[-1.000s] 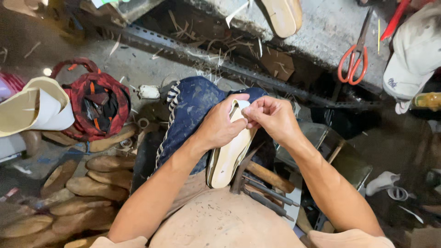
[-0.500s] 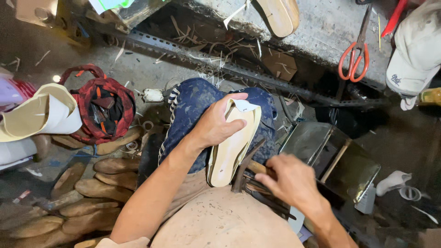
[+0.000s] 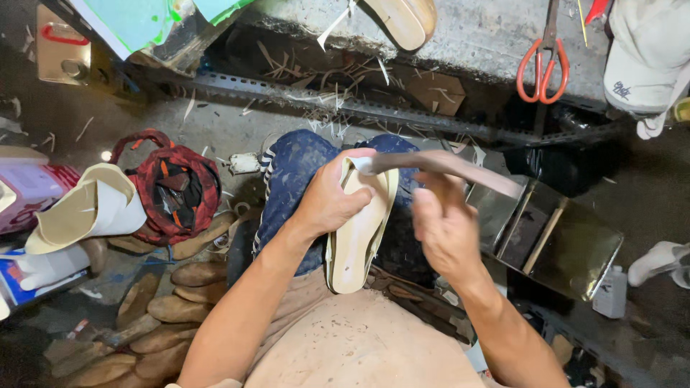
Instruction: The person uses a hammer to tap the edges of a white shoe upper held in their left hand. They repeatedly strike the rim of the shoe to shape or secure the material while working in a cluttered workshop environment.
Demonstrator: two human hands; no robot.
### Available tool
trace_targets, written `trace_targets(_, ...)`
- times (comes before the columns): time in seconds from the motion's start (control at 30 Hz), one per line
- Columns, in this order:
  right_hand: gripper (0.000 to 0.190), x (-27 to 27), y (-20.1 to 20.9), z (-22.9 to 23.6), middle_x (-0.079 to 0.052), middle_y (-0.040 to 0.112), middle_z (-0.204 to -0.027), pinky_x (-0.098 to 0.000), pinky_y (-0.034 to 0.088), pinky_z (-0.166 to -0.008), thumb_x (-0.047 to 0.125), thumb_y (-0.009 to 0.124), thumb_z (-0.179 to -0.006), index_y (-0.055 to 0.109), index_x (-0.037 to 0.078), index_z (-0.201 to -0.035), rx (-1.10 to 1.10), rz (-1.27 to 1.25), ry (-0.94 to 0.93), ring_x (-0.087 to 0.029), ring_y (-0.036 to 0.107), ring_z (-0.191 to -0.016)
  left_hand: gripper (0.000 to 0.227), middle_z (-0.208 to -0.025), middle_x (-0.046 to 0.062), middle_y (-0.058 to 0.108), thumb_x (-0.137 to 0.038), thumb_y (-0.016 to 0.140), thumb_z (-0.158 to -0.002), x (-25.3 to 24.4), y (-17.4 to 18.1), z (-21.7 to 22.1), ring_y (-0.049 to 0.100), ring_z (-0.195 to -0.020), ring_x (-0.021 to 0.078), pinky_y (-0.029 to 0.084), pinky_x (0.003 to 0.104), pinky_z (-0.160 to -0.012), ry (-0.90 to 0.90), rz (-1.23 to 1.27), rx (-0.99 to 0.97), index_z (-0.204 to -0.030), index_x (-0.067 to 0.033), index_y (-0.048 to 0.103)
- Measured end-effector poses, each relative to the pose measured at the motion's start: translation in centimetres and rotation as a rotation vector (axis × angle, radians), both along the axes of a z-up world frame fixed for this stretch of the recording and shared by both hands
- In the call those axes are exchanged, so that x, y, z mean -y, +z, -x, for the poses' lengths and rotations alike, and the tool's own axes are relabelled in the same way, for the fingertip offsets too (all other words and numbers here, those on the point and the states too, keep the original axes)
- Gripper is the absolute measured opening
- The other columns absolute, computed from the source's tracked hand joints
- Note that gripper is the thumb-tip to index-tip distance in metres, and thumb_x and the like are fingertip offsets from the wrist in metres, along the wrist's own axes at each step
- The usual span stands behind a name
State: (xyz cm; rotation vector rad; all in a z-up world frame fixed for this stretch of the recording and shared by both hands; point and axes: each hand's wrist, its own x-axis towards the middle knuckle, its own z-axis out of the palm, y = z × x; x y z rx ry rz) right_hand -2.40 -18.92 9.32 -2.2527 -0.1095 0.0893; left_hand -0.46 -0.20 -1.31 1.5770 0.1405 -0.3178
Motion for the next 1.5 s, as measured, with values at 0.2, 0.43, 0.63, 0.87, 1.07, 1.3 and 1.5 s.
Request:
trace_targets(0.2,0.024,-0.6,-2.0,-0.9,-0.003,0.059,-0.052,-0.0286,0.049,-0.043,0.021,0.050,-0.104,0.064,0.008,-0.120,-0.027,-0.261,-0.004,-0.014,0.058,-0.041,0.064,-0.106,0.010,0.075,-0.023,0.075,-0.066,-0.4,-0.4,-0.1,0.069,-0.103,0.0220,0.054,0.043,-0.092,0.017,-0.011,-0.035,-0.130,-0.0207,0.068)
trace_targets(0.43,0.021,-0.5,-2.2,-0.5,-0.010,0.057,-0.048,-0.0359,0.044,-0.040,0.018,0.058,-0.102,0.065,0.001,-0.113,-0.026,-0.113,0.020,-0.023,0.056,-0.038,0.064,-0.111,0.013,0.074,-0.021,0.074,-0.068,-0.1,-0.1,0.2,0.070,-0.109,0.0286,0.052,0.045,-0.094,0.003,-0.005,0.005,-0.132,-0.0227,0.067)
trace_targets(0.63,0.023,0.3,-5.1,0.4,-0.003,0.056,-0.056,-0.0258,0.046,-0.041,0.021,0.050,-0.106,0.063,0.003,-0.113,-0.081,-0.315,-0.093,-0.013,0.056,-0.040,0.066,-0.111,0.011,0.075,-0.023,0.076,-0.066,-0.3,0.0,-0.1,0.070,-0.109,0.0232,0.053,0.042,-0.095,0.026,0.013,0.011,-0.131,-0.0196,0.068)
trace_targets(0.87,0.022,0.7,-3.9,-1.0,-0.003,0.055,-0.047,-0.0292,0.047,-0.045,0.024,0.055,-0.104,0.067,0.006,-0.105,-0.140,-0.219,-0.077,-0.015,0.056,-0.040,0.073,-0.124,0.018,0.072,-0.022,0.074,-0.069,-0.9,0.5,1.0,0.065,-0.120,0.0321,0.050,0.047,-0.101,0.017,0.028,0.018,-0.139,-0.0104,0.060)
trace_targets(1.07,0.030,7.6,-2.3,-14.6,-0.025,0.070,-0.099,-0.0554,0.048,-0.078,0.032,0.058,-0.104,0.064,0.010,-0.123,0.174,0.346,-0.154,-0.050,0.065,-0.093,0.087,-0.144,0.019,0.059,-0.028,0.078,-0.074,0.5,-0.4,10.3,0.055,-0.132,0.0328,0.043,0.045,-0.109,0.063,-0.006,-0.108,-0.152,-0.0077,0.044)
trace_targets(1.3,0.045,15.8,-11.5,-25.6,-0.026,0.067,-0.100,-0.0481,0.040,-0.100,0.043,0.067,-0.096,0.071,0.017,-0.133,0.335,0.729,-0.090,-0.045,0.062,-0.105,0.081,-0.162,0.015,0.041,-0.020,0.070,-0.085,-3.1,9.3,7.9,0.036,-0.151,0.0280,0.028,0.037,-0.121,-0.251,-0.258,0.212,-0.157,-0.0076,0.035)
trace_targets(1.5,0.021,9.6,-0.9,-9.3,-0.015,0.071,-0.118,-0.0402,0.046,-0.100,0.010,0.057,-0.106,0.070,-0.001,-0.119,0.216,0.325,0.259,-0.029,0.066,-0.112,0.079,-0.160,0.020,0.040,-0.047,0.074,-0.088,-6.0,3.3,10.5,0.038,-0.147,0.0399,0.030,0.050,-0.121,-0.057,-0.829,0.416,-0.147,-0.0023,0.049)
